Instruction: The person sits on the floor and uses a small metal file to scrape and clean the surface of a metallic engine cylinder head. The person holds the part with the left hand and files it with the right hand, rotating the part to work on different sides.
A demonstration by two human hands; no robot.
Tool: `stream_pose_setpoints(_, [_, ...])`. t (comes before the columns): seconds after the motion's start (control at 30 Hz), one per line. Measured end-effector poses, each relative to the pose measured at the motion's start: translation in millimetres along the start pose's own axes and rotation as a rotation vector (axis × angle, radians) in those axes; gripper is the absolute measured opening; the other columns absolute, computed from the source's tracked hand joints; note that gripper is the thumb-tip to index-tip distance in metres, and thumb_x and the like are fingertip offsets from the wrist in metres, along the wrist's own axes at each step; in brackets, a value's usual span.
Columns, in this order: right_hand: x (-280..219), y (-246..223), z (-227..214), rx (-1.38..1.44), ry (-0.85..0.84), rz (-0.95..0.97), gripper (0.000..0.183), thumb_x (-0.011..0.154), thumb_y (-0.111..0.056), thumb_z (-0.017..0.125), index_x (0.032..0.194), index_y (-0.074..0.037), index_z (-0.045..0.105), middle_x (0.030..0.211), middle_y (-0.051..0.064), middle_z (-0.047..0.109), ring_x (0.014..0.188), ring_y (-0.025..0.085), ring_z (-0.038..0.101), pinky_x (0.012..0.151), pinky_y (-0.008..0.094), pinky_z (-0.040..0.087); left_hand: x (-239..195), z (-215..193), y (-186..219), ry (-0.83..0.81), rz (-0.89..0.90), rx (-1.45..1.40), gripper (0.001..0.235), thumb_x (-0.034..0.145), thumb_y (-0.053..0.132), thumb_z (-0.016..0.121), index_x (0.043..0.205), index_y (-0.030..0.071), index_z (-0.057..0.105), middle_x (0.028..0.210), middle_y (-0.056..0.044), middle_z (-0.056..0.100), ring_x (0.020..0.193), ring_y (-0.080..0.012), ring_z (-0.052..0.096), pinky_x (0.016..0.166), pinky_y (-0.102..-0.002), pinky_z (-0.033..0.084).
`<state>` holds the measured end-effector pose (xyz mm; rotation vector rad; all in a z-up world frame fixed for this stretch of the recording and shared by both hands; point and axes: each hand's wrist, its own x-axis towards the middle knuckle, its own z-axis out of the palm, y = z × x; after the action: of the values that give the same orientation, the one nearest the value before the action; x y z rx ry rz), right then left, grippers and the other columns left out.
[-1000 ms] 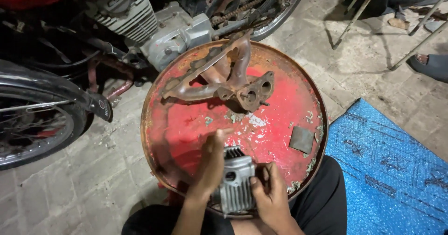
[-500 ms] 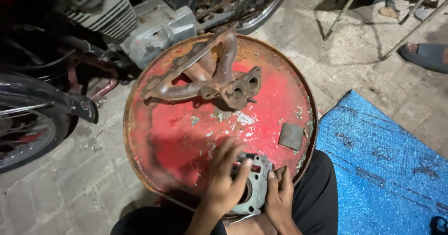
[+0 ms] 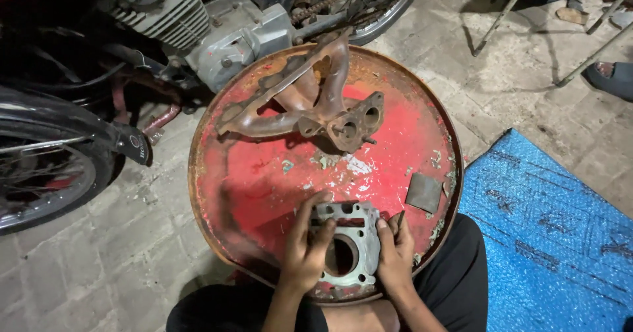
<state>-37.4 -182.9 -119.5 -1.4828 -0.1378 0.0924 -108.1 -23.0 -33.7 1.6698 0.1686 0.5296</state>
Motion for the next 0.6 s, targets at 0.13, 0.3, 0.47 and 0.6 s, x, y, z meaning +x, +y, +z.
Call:
stream_pose_setpoints(0.13, [4.9, 1.6, -0.5, -0.049, 0.006, -0.025, 0.021, 0.101, -0.011, 0.056, 0.083, -0.009, 0.045, 0.073, -0.003, 0.038, 0.065, 0.008, 0.034, 0.058, 0.024, 0.034, -2.2, 2.1, -20.4, 0.086, 0.01, -0.017, 0.049, 0.098, 0.015, 0.063, 0.145, 0.005, 0.049, 0.137, -0.011, 0.061, 0.129, -0.0237, 0.057, 0.111, -0.036, 0.041])
stream_pose_setpoints(0.3, [3.9, 7.4, -0.5, 0.002, -0.005, -0.017, 0.015, 0.104, -0.012, 0.054, 0.09, -0.007, 0.052, 0.077, -0.004, 0.044, 0.067, 0.006, 0.038, 0.06, 0.022, 0.036, -7.8, 8.3, -16.8, 0.084, 0.052, -0.085, 0.041, 0.096, 0.013, 0.061, 0.134, 0.002, 0.052, 0.141, -0.014, 0.058, 0.131, -0.0288, 0.055, 0.113, -0.04, 0.041])
stream_pose_setpoints(0.47, [25.5, -7.4, 18.4, -0.083, -0.04, -0.067, 0.023, 0.106, -0.019, 0.054, 0.088, -0.008, 0.045, 0.074, -0.004, 0.039, 0.064, 0.007, 0.036, 0.055, 0.024, 0.035, 16.2, 2.9, 5.3, 0.146, 0.186, 0.001, 0.023, 0.099, 0.011, 0.054, 0.121, 0.004, 0.057, 0.132, -0.012, 0.059, 0.124, -0.0267, 0.056, 0.11, -0.039, 0.043])
stream_pose_setpoints(0.6, [53.7, -20.5, 44.6, -0.011, -0.065, -0.241, 0.029, 0.109, -0.009, 0.053, 0.082, -0.013, 0.042, 0.068, -0.005, 0.035, 0.06, 0.008, 0.039, 0.056, 0.023, 0.036, 41.6, -2.5, 7.7, 0.252, 0.357, 0.107, 0.026, 0.101, 0.028, 0.059, 0.114, 0.008, 0.07, 0.128, -0.015, 0.063, 0.115, -0.0321, 0.062, 0.104, -0.047, 0.046])
